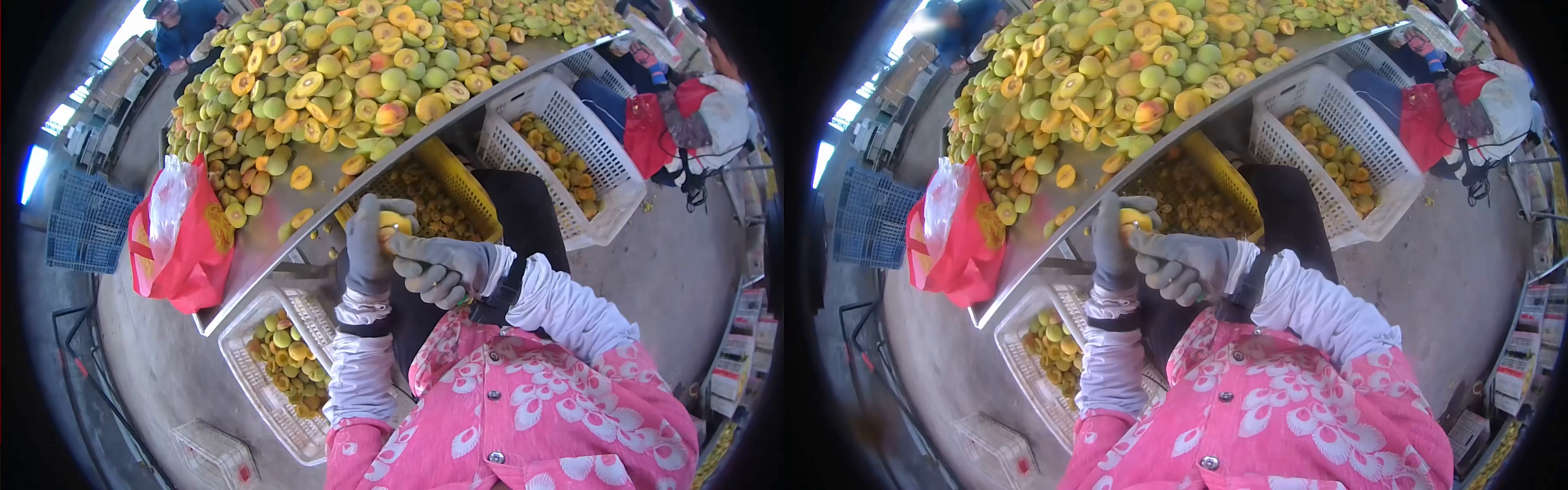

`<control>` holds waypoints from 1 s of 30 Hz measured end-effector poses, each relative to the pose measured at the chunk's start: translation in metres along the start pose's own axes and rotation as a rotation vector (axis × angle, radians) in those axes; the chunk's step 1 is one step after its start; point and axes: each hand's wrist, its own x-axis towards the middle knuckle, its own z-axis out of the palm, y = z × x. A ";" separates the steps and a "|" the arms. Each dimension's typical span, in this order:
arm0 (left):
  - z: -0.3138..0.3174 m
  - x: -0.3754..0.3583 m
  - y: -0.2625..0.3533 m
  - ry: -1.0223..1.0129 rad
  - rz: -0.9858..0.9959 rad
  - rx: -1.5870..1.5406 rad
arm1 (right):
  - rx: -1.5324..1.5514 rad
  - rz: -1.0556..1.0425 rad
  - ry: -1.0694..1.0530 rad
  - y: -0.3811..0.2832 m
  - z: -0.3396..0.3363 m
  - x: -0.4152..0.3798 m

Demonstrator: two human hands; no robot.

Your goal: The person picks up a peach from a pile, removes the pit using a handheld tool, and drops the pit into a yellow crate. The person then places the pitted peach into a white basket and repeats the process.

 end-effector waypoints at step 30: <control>0.003 0.000 -0.053 0.566 -0.067 0.339 | -1.791 -0.493 1.403 -0.005 -0.072 0.040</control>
